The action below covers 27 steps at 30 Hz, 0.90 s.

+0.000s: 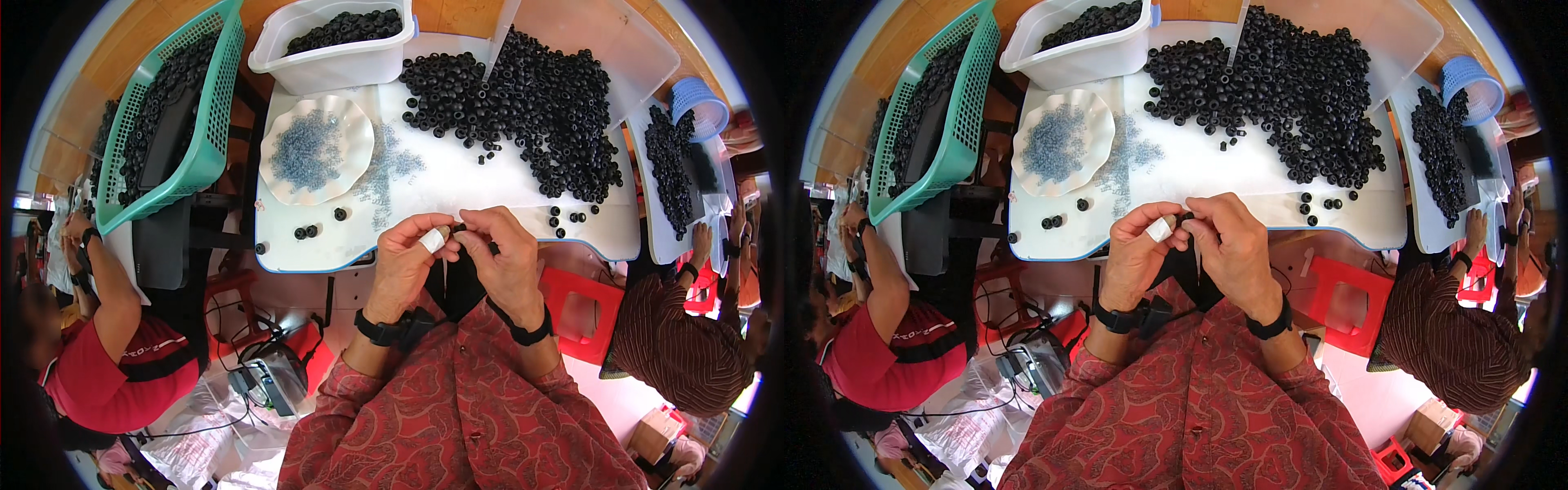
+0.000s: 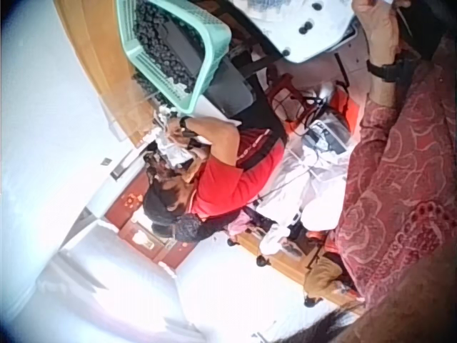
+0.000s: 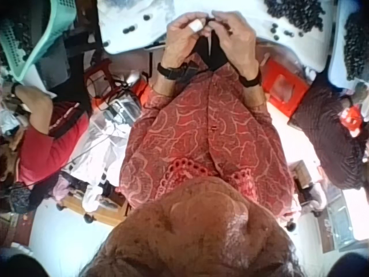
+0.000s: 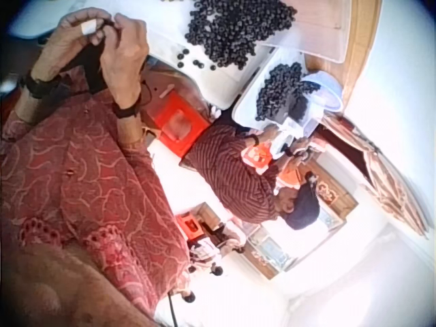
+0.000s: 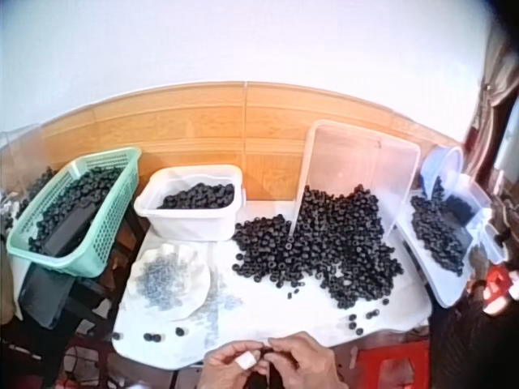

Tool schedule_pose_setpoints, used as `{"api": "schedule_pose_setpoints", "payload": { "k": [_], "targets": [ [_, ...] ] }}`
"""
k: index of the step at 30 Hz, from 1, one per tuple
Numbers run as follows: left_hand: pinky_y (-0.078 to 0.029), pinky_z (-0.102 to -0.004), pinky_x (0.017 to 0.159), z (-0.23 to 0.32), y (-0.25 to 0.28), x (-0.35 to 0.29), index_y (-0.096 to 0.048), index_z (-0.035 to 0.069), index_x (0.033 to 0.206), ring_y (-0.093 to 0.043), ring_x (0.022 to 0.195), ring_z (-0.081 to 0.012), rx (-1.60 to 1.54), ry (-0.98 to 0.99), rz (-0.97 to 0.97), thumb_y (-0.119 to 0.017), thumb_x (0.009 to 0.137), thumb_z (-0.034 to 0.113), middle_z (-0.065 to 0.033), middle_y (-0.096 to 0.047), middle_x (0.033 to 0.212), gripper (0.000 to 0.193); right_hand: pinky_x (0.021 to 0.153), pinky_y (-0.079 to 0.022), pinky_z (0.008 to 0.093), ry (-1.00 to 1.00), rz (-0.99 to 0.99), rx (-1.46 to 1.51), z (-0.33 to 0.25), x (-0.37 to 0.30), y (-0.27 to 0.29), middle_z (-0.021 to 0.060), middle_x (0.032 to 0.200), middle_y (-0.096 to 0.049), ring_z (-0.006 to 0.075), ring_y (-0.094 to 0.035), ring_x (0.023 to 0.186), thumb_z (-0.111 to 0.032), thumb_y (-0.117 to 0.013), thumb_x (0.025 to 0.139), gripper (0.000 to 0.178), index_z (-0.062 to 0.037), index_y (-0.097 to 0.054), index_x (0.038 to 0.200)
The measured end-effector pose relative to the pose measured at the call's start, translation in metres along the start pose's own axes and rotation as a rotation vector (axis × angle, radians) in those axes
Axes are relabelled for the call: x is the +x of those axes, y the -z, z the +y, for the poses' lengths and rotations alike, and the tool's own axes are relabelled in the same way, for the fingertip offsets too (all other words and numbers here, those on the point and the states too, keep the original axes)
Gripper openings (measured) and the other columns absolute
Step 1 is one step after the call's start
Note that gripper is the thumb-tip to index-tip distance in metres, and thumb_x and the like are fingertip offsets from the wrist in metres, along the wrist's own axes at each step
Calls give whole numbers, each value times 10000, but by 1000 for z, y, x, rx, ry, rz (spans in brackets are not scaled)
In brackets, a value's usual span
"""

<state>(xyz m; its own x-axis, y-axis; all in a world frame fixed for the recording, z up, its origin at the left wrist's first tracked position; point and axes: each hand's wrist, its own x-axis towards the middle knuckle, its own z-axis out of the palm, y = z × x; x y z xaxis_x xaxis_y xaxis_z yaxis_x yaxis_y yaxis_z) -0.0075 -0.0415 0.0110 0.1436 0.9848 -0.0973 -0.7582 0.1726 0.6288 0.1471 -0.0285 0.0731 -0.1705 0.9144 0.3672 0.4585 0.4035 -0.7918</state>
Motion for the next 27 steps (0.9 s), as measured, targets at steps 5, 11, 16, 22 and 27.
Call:
{"api": "schedule_pose_setpoints", "payload": {
  "k": [5,11,16,22,27],
  "targets": [
    [-585,-317,763,3,-1,-1,-649,-63,1175,-693,844,-193,73,18,19,-610,969,55,-126,-697,1007,241,635,-545,287,-14,-13,15,1,2,1,104,915,-655,192,-684,756,63,-708,834,190,-4,-684,1010],
    [-595,-309,752,5,-1,-1,-649,-65,1178,-694,863,-193,6,7,-6,-583,974,-3,-138,-694,1034,224,678,-533,257,-126,0,197,5,0,-2,68,907,-644,146,-664,789,64,-715,833,165,-6,-709,983],
    [-601,-314,761,-2,3,1,-634,-55,1213,-690,866,-192,-93,-9,-32,-588,989,37,-137,-683,1068,247,687,-495,231,-148,56,306,9,-2,-4,43,916,-642,110,-625,802,65,-736,816,171,-16,-739,968],
    [-607,-328,786,2,1,1,-619,-48,1248,-684,901,-193,-131,14,-45,-584,998,64,-107,-665,1051,276,697,-488,225,-191,71,416,15,-4,-6,40,916,-638,103,-611,816,52,-765,801,170,-8,-742,959],
    [-602,-327,800,-1,5,0,-616,-50,1253,-677,917,-189,-138,7,-56,-575,997,46,-82,-647,1007,276,705,-491,216,-231,64,498,16,-5,-8,40,914,-630,102,-610,819,50,-777,796,159,1,-736,942]
  ]
}}
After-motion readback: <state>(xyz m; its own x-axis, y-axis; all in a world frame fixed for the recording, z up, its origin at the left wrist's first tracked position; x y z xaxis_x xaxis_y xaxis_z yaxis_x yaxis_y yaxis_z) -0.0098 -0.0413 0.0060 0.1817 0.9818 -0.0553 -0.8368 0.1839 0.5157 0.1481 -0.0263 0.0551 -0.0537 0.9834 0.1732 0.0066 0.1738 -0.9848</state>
